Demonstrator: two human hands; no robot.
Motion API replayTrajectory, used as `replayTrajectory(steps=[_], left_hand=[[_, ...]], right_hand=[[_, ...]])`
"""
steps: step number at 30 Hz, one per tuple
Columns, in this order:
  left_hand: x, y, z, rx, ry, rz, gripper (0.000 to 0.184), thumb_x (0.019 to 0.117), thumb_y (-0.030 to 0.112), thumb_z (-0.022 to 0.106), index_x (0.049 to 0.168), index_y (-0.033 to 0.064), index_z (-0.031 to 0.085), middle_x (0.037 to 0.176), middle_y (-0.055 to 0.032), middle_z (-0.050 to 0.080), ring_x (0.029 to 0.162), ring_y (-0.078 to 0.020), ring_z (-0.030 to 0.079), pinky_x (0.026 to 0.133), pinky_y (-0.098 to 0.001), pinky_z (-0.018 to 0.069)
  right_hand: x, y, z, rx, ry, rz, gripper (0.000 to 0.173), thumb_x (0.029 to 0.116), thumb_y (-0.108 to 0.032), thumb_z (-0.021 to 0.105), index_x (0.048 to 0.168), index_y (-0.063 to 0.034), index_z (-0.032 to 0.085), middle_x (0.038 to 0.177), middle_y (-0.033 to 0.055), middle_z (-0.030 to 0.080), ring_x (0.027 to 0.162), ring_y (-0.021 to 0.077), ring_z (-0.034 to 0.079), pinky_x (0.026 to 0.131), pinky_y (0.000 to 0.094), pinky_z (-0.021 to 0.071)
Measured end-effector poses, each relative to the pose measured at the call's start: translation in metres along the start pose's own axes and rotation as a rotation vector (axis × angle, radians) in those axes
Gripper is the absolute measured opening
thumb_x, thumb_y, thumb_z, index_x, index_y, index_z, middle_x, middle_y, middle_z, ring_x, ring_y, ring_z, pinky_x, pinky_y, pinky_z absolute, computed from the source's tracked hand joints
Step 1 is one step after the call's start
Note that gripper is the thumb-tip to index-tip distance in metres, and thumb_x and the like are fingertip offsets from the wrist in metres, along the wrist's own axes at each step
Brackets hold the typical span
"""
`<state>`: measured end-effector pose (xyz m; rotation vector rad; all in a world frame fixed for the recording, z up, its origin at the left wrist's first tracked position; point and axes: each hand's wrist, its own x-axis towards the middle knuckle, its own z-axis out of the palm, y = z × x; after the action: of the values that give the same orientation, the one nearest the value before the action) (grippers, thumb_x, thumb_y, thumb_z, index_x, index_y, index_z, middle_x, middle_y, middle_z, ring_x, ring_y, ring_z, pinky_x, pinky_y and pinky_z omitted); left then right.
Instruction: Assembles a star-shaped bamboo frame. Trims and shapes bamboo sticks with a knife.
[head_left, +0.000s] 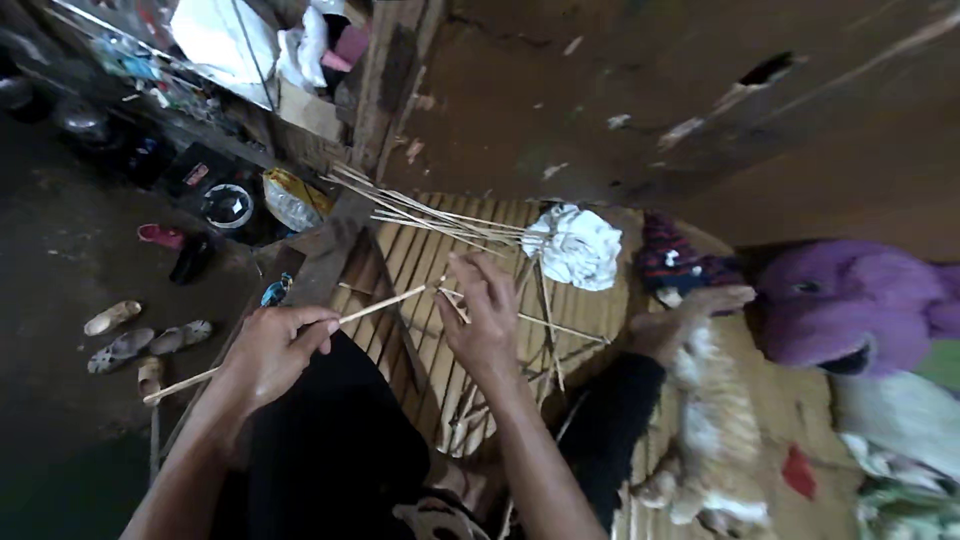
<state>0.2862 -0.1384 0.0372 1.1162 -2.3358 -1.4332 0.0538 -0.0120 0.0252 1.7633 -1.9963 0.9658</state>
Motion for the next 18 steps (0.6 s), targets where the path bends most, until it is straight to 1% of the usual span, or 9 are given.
replayTrajectory(steps=[1, 3, 4, 6, 9, 12, 14, 16, 18], left_hand=[[-0.001, 0.009, 0.002, -0.018, -0.030, 0.027, 0.022, 0.1046, 0.015, 0.055, 0.105, 0.0080, 0.076, 0.078, 0.0055, 0.068, 0.058, 0.0023, 0.052, 0.056, -0.0178, 0.0443], [-0.005, 0.030, 0.008, -0.079, -0.057, 0.063, 0.021, 0.1032, 0.011, 0.055, 0.103, 0.0021, 0.074, 0.075, 0.0061, 0.065, 0.059, 0.0056, 0.050, 0.056, -0.0129, 0.0422], [-0.006, 0.038, 0.011, -0.130, -0.065, 0.066, 0.020, 0.1027, 0.009, 0.056, 0.104, 0.0010, 0.073, 0.074, 0.0068, 0.064, 0.058, 0.0064, 0.049, 0.056, -0.0114, 0.0414], [-0.007, 0.038, 0.018, -0.247, -0.072, 0.112, 0.019, 0.1011, 0.008, 0.056, 0.107, 0.0052, 0.074, 0.073, 0.0113, 0.064, 0.055, 0.0085, 0.049, 0.052, -0.0082, 0.0406], [-0.007, 0.043, 0.034, -0.378, -0.070, 0.161, 0.021, 0.1001, 0.007, 0.054, 0.108, 0.0073, 0.074, 0.074, 0.0136, 0.065, 0.055, 0.0086, 0.050, 0.052, -0.0075, 0.0410], [-0.009, 0.054, 0.051, -0.444, -0.046, 0.168, 0.022, 0.1010, 0.007, 0.053, 0.109, 0.0068, 0.073, 0.075, 0.0134, 0.065, 0.058, 0.0075, 0.053, 0.054, -0.0082, 0.0444], [-0.011, 0.058, 0.059, -0.444, 0.000, 0.173, 0.021, 0.1009, 0.008, 0.054, 0.111, 0.0051, 0.072, 0.079, 0.0125, 0.066, 0.060, 0.0072, 0.055, 0.057, -0.0086, 0.0469], [-0.013, 0.060, 0.066, -0.402, 0.063, 0.220, 0.022, 0.0992, 0.011, 0.057, 0.116, 0.0024, 0.070, 0.085, 0.0104, 0.067, 0.064, 0.0078, 0.057, 0.060, -0.0087, 0.0486], [-0.014, 0.059, 0.072, -0.335, 0.148, 0.308, 0.023, 0.0980, 0.013, 0.062, 0.115, 0.0005, 0.071, 0.088, 0.0078, 0.069, 0.066, 0.0091, 0.058, 0.061, -0.0078, 0.0487]], right_hand=[[0.004, 0.005, -0.005, 0.030, -0.015, -0.059, 0.030, 0.0894, -0.006, 0.074, 0.118, 0.0007, 0.073, 0.117, 0.0213, 0.069, 0.100, 0.0311, 0.068, 0.086, 0.0367, 0.0568], [0.003, 0.013, -0.011, 0.087, -0.053, -0.114, 0.015, 0.0897, -0.006, 0.071, 0.102, -0.0010, 0.078, 0.103, 0.0152, 0.074, 0.097, 0.0275, 0.069, 0.086, 0.0325, 0.0571], [0.000, 0.014, -0.014, 0.142, -0.074, -0.096, 0.013, 0.0905, -0.007, 0.071, 0.099, -0.0006, 0.079, 0.100, 0.0137, 0.075, 0.095, 0.0249, 0.071, 0.086, 0.0303, 0.0573], [-0.008, 0.006, -0.022, 0.331, -0.113, 0.048, 0.014, 0.0916, -0.009, 0.071, 0.097, 0.0015, 0.079, 0.097, 0.0124, 0.076, 0.092, 0.0177, 0.072, 0.084, 0.0262, 0.0575], [-0.018, -0.016, -0.027, 0.695, -0.089, 0.343, 0.011, 0.0900, -0.007, 0.072, 0.091, 0.0042, 0.074, 0.087, 0.0050, 0.072, 0.075, 0.0002, 0.066, 0.070, 0.0158, 0.0570], [-0.021, -0.027, -0.034, 0.914, 0.002, 0.511, 0.005, 0.0908, -0.001, 0.069, 0.094, 0.0025, 0.071, 0.078, -0.0033, 0.070, 0.066, -0.0030, 0.064, 0.064, 0.0160, 0.0568], [-0.020, -0.027, -0.042, 0.914, 0.040, 0.519, 0.008, 0.0917, 0.000, 0.067, 0.098, 0.0028, 0.071, 0.080, -0.0029, 0.072, 0.068, -0.0026, 0.065, 0.066, 0.0161, 0.0573], [-0.021, -0.024, -0.050, 0.750, 0.041, 0.464, 0.013, 0.0931, -0.005, 0.067, 0.100, 0.0047, 0.073, 0.086, 0.0020, 0.072, 0.076, -0.0013, 0.066, 0.073, 0.0158, 0.0568], [-0.022, -0.020, -0.060, 0.539, 0.017, 0.379, 0.018, 0.0960, -0.013, 0.067, 0.101, 0.0019, 0.076, 0.092, 0.0057, 0.074, 0.083, 0.0031, 0.069, 0.079, 0.0188, 0.0573]])
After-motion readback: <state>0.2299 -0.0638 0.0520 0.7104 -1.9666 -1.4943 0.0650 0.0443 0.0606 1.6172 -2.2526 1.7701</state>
